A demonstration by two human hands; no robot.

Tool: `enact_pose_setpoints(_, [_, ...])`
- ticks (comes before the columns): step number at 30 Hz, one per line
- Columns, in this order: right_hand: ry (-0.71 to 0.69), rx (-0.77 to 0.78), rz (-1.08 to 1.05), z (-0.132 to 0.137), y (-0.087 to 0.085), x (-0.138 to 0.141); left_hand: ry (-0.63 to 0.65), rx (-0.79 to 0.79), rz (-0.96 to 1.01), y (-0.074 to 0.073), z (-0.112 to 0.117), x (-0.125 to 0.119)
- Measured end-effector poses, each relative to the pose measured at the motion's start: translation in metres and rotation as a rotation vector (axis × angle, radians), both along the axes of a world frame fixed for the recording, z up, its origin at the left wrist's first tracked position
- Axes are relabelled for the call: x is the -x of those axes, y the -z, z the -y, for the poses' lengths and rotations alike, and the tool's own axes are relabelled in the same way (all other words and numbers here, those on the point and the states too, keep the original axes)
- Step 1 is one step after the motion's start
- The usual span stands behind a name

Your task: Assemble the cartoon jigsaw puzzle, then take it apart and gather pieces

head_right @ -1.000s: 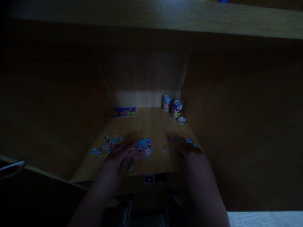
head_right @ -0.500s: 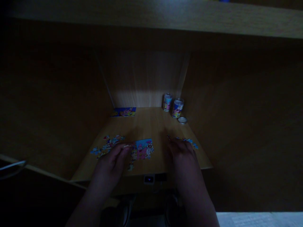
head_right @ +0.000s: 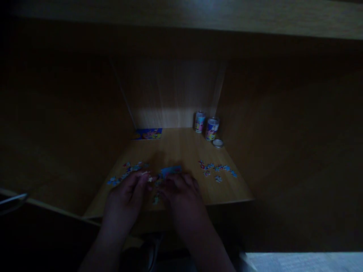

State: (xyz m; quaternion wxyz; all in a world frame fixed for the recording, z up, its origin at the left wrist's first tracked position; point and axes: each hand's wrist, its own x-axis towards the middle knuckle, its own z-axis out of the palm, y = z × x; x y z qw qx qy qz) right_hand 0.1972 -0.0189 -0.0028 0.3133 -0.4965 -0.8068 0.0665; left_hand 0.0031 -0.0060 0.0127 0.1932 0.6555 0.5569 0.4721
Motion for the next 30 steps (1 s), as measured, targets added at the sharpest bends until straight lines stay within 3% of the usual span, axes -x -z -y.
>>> enact_pose_setpoints(11, [-0.016,-0.066,0.031,-0.006,0.006,-0.003,0.032,0.031,0.080,0.010,-0.003,0.002])
enact_pose_setpoints(14, [0.083,-0.061,-0.005,-0.006,0.004,-0.006,0.040,0.008,0.061,0.012,-0.005,0.003])
enact_pose_setpoints(18, [0.314,-0.038,-0.066,-0.005,0.001,-0.024,0.036,-0.025,-0.003,0.010,-0.004,0.004])
enact_pose_setpoints(21, [0.477,-0.011,-0.014,-0.006,0.002,-0.047,0.074,-0.093,-0.055,0.008,-0.003,0.004])
enact_pose_setpoints(24, [0.551,0.000,0.068,-0.008,0.003,-0.062,0.141,-0.155,-0.113,0.009,-0.003,0.003])
enact_pose_setpoints(27, [0.443,-0.103,-0.022,-0.008,-0.003,-0.057,0.189,-0.226,-0.191,0.013,-0.003,0.000])
enact_pose_setpoints(30, [0.091,-0.125,-0.140,-0.004,-0.010,-0.039,0.245,-0.331,-0.280,0.014,-0.002,-0.004])
